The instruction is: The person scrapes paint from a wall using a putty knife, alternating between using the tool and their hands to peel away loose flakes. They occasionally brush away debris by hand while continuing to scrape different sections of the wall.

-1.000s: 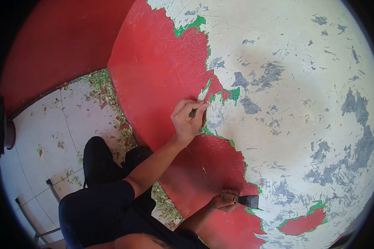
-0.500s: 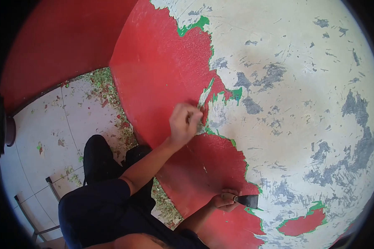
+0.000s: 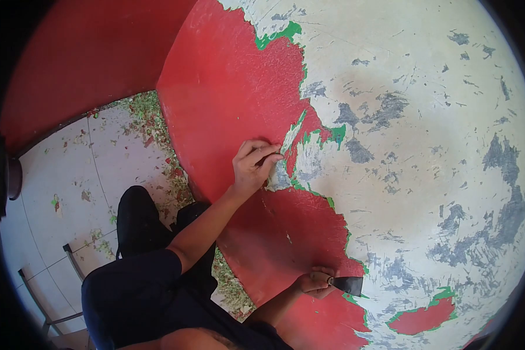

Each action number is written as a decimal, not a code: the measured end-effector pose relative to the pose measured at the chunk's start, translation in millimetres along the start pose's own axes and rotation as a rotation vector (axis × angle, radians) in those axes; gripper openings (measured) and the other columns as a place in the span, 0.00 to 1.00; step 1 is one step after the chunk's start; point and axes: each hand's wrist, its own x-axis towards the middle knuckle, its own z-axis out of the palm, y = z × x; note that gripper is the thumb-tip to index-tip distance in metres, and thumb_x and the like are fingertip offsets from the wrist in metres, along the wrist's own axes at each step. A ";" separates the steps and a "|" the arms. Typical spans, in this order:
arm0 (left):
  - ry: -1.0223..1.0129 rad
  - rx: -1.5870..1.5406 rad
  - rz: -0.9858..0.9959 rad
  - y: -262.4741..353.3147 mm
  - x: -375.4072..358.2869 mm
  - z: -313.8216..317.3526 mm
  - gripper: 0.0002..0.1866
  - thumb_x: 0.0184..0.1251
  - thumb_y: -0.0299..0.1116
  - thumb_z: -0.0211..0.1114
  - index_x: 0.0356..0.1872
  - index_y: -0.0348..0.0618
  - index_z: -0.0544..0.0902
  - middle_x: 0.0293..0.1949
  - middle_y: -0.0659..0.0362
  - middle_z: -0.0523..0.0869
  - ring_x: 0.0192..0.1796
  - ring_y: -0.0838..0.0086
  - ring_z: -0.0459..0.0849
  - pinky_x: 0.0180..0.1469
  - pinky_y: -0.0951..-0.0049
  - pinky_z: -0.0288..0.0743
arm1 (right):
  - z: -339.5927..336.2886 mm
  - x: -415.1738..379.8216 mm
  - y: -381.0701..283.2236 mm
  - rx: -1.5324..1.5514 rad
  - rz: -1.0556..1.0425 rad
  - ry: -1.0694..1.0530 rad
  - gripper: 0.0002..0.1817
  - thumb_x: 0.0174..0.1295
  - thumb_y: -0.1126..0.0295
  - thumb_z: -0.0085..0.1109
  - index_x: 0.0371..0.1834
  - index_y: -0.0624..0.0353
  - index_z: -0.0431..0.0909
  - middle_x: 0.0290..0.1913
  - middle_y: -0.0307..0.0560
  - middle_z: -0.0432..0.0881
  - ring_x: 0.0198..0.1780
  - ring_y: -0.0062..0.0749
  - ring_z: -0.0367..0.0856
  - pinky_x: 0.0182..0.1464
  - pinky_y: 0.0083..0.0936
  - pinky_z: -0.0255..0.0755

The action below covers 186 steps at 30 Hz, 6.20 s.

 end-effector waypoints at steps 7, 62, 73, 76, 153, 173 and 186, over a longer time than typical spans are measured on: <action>-0.236 -0.081 0.429 -36.9 38.3 -15.4 0.11 0.50 0.23 0.75 0.37 0.47 0.90 0.35 0.60 0.85 0.34 0.70 0.82 0.33 0.73 0.79 | 3.8 1.9 -2.5 0.013 -0.022 -0.008 0.31 0.76 0.51 0.39 0.51 0.77 0.72 0.24 0.53 0.75 0.18 0.28 0.70 0.17 0.20 0.65; -0.756 -0.896 -1.201 48.4 60.0 -27.8 0.22 0.83 0.44 0.45 0.42 0.34 0.79 0.32 0.51 0.87 0.36 0.71 0.87 0.42 0.72 0.81 | 206.2 25.1 -176.1 0.184 0.859 -0.749 0.21 0.76 0.75 0.40 0.68 0.61 0.73 0.28 0.37 0.79 0.18 0.12 0.68 0.17 0.13 0.60; -0.784 -0.806 -1.189 43.7 69.3 -25.6 0.22 0.82 0.44 0.46 0.43 0.34 0.79 0.32 0.49 0.87 0.34 0.71 0.87 0.39 0.72 0.82 | 217.6 8.1 -166.1 0.014 0.565 -0.684 0.20 0.75 0.76 0.45 0.67 0.63 0.74 0.36 0.36 0.83 0.27 0.09 0.71 0.25 0.12 0.64; -0.822 -0.755 -1.145 44.9 62.4 -26.2 0.22 0.83 0.44 0.45 0.44 0.34 0.79 0.33 0.50 0.87 0.33 0.72 0.86 0.39 0.72 0.82 | 209.5 5.4 -155.8 0.055 0.559 -0.708 0.20 0.74 0.77 0.46 0.67 0.62 0.74 0.41 0.41 0.83 0.33 0.13 0.72 0.33 0.15 0.66; -0.831 -0.222 -1.083 44.7 87.7 -24.9 0.24 0.79 0.56 0.47 0.43 0.43 0.77 0.31 0.60 0.82 0.25 0.75 0.79 0.36 0.67 0.82 | 231.9 -23.4 -170.8 0.158 0.571 -0.480 0.31 0.57 0.75 0.59 0.68 0.63 0.68 0.42 0.68 0.80 0.36 0.59 0.84 0.34 0.43 0.81; -0.859 -0.194 -1.056 48.3 99.9 -12.7 0.27 0.80 0.56 0.43 0.46 0.38 0.77 0.36 0.54 0.85 0.29 0.68 0.83 0.34 0.66 0.81 | 239.4 -11.7 -166.9 0.243 0.617 -0.382 0.29 0.61 0.81 0.59 0.69 0.61 0.70 0.39 0.64 0.81 0.37 0.57 0.83 0.38 0.37 0.77; -0.733 -0.166 -0.918 68.0 133.1 3.6 0.28 0.80 0.55 0.44 0.45 0.36 0.78 0.34 0.53 0.85 0.29 0.67 0.84 0.35 0.65 0.81 | 272.4 9.6 -169.0 0.149 0.437 -0.414 0.31 0.57 0.77 0.60 0.68 0.66 0.67 0.36 0.66 0.81 0.36 0.61 0.82 0.35 0.45 0.78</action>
